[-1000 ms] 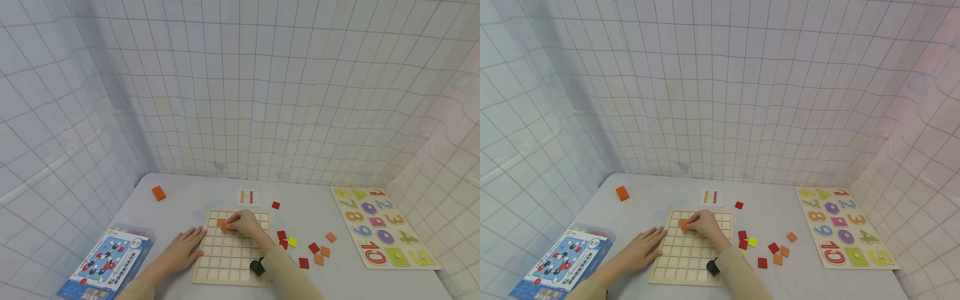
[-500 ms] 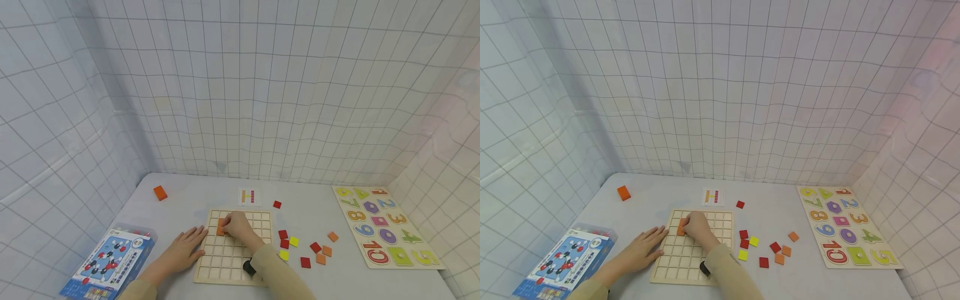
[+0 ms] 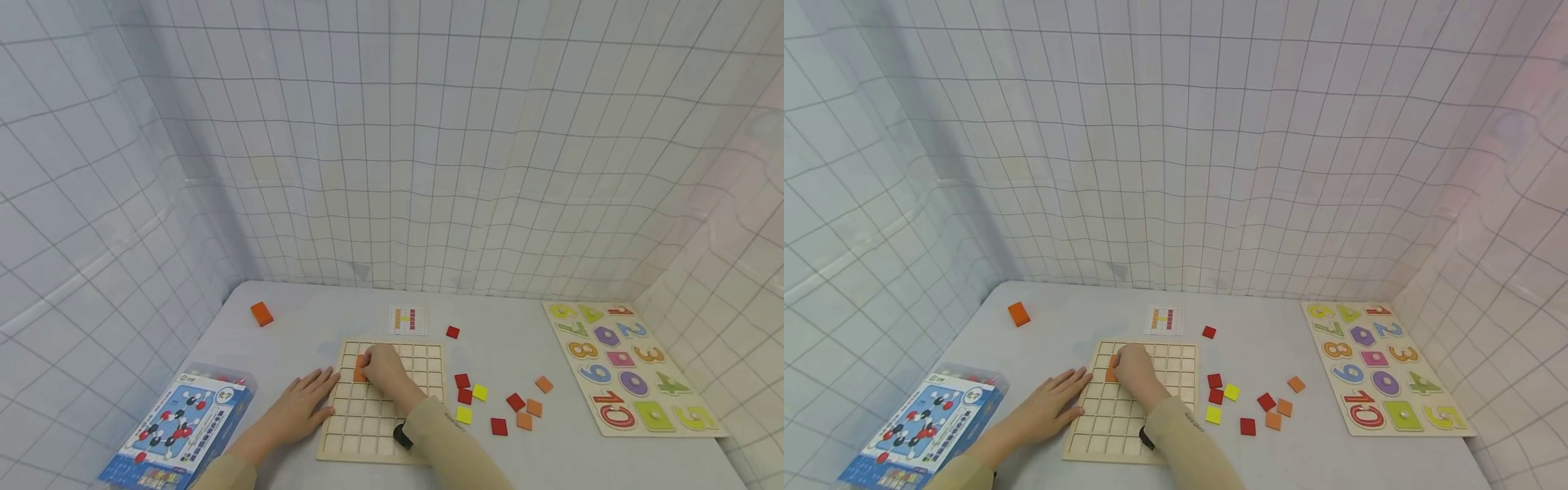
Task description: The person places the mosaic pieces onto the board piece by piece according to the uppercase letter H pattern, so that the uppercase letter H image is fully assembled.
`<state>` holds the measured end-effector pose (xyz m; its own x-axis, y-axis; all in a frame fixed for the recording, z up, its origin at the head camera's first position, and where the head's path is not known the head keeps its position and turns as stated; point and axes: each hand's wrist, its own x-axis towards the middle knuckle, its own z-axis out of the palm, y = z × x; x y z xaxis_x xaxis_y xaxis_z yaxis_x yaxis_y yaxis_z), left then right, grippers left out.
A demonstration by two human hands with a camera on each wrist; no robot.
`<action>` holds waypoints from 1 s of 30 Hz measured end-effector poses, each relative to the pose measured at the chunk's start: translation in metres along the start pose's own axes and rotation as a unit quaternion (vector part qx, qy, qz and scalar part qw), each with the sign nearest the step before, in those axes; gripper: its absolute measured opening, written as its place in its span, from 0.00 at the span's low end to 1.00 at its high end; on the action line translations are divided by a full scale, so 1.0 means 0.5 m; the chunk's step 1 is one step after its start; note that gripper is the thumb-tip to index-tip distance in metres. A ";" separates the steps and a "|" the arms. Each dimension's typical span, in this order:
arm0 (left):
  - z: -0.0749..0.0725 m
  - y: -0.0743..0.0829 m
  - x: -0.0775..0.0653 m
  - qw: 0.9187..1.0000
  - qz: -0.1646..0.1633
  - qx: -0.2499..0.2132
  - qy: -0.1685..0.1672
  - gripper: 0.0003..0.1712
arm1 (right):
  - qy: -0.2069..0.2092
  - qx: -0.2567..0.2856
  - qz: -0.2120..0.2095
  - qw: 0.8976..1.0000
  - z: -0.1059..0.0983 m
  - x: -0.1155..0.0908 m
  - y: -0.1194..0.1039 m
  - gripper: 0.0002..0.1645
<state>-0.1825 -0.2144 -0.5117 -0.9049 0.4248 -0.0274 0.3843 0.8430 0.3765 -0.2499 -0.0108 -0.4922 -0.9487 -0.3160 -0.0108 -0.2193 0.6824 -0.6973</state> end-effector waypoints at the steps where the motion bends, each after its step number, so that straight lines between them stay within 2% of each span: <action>1: 0.000 -0.001 0.000 1.000 0.000 -0.001 -0.001 0.35 | 0.001 -0.004 0.000 1.000 0.001 0.000 -0.002 0.09; 6: 0.003 -0.006 0.000 1.000 -0.007 -0.001 -0.004 0.35 | -0.004 -0.002 0.009 1.000 0.002 -0.004 -0.005 0.09; 12: 0.001 -0.005 -0.001 1.000 -0.011 -0.007 -0.008 0.36 | -0.004 0.063 -0.005 0.998 -0.022 -0.023 0.015 0.00; 13: 0.001 -0.004 0.000 1.000 -0.011 -0.009 -0.010 0.36 | -0.003 0.075 -0.006 0.997 -0.031 -0.027 0.023 0.01; 16: 0.001 -0.001 0.003 1.000 -0.011 -0.012 -0.013 0.36 | -0.002 0.096 -0.002 0.995 -0.068 -0.044 0.050 0.06; 19: 0.001 0.000 0.003 1.000 -0.009 -0.008 -0.015 0.36 | 0.015 0.105 0.007 0.994 -0.114 -0.065 0.086 0.08; 24: 0.001 0.000 0.002 1.000 -0.008 -0.004 -0.011 0.36 | 0.073 0.113 0.072 0.988 -0.192 -0.116 0.156 0.09; 30: 0.000 0.001 0.000 1.000 -0.007 -0.004 -0.007 0.35 | 0.125 0.085 0.129 0.980 -0.279 -0.184 0.251 0.13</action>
<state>-0.1823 -0.2141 -0.5117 -0.9073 0.4180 -0.0455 0.3704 0.8459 0.3836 -0.2218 0.1959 -0.4786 -0.9984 0.0392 -0.0418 0.0569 0.5922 -0.8038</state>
